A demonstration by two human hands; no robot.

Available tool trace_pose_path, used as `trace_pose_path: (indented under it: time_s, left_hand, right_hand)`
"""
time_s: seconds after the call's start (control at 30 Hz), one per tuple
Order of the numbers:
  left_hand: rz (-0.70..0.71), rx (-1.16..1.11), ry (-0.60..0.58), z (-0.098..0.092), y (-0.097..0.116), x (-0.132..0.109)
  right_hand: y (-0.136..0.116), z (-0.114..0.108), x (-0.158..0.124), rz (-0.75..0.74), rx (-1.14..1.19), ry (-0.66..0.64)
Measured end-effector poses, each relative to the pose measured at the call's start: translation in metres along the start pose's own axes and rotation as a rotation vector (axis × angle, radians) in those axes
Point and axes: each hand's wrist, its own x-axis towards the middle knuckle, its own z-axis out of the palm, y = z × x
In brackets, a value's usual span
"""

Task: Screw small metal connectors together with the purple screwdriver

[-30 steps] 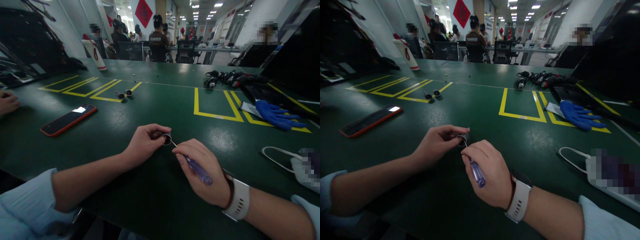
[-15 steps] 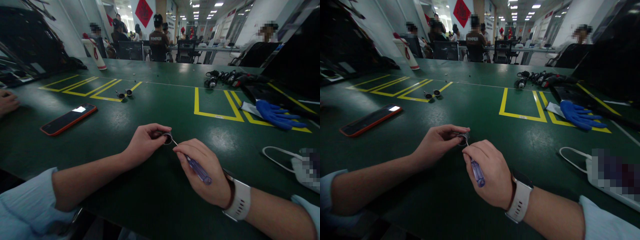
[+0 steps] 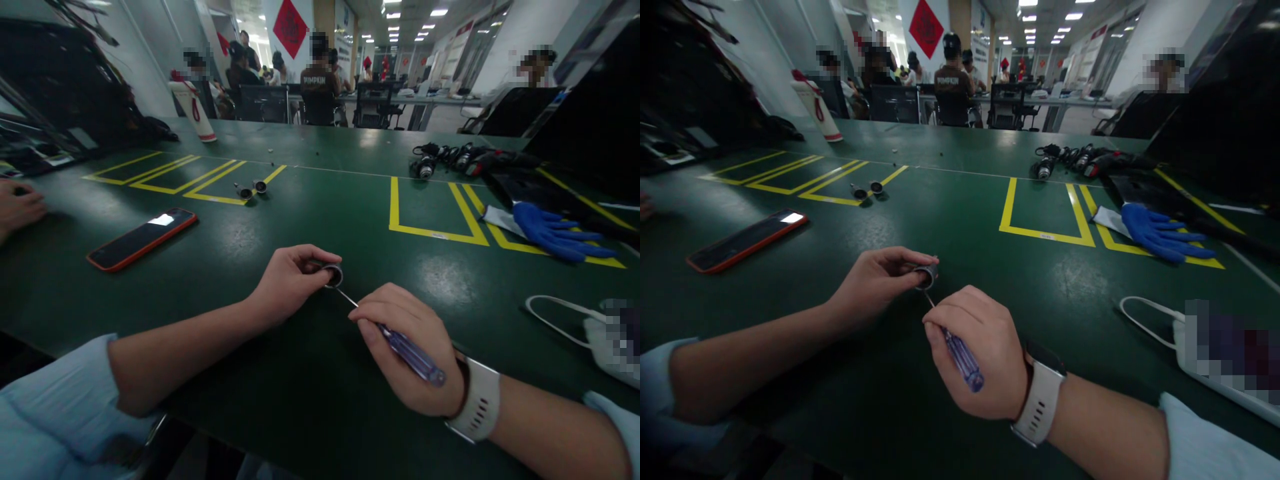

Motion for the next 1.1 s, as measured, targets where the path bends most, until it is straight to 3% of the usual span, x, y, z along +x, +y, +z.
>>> trace_pose_path:
  time_s: [0.13,0.27,0.4,0.47,0.57,0.7,0.83,1.03,1.1]
  left_hand:
    - [0.014,0.011,0.051,-0.005,0.0,0.008]
    - [0.054,0.018,0.226,-0.023,0.0,0.027]
    - [0.067,-0.031,0.476,-0.059,0.003,0.058]
    - [0.054,0.015,0.606,-0.082,0.006,0.072]
    - [0.002,0.08,0.7,-0.117,0.009,0.089]
    - [-0.089,0.176,0.733,-0.151,0.003,0.103]
    - [-0.114,0.274,0.742,-0.17,-0.009,0.118]
    - [-0.02,0.4,0.688,-0.187,-0.028,0.136]
    - [0.063,0.416,0.582,-0.19,-0.032,0.138]
  right_hand:
    - [0.0,0.003,0.0,-0.033,-0.02,-0.068]
    - [0.002,0.005,0.001,0.027,-0.104,-0.288]
    - [0.002,0.006,0.002,0.057,-0.148,-0.471]
    - [0.002,0.005,0.002,0.041,-0.161,-0.486]
    - [0.001,0.005,0.003,0.014,-0.183,-0.494]
    - [0.002,0.007,0.003,-0.006,-0.21,-0.494]
    - [0.003,0.009,0.002,-0.015,-0.22,-0.496]
    - [0.002,0.008,0.004,-0.006,-0.216,-0.51]
    - [0.001,0.008,0.004,-0.003,-0.216,-0.516]
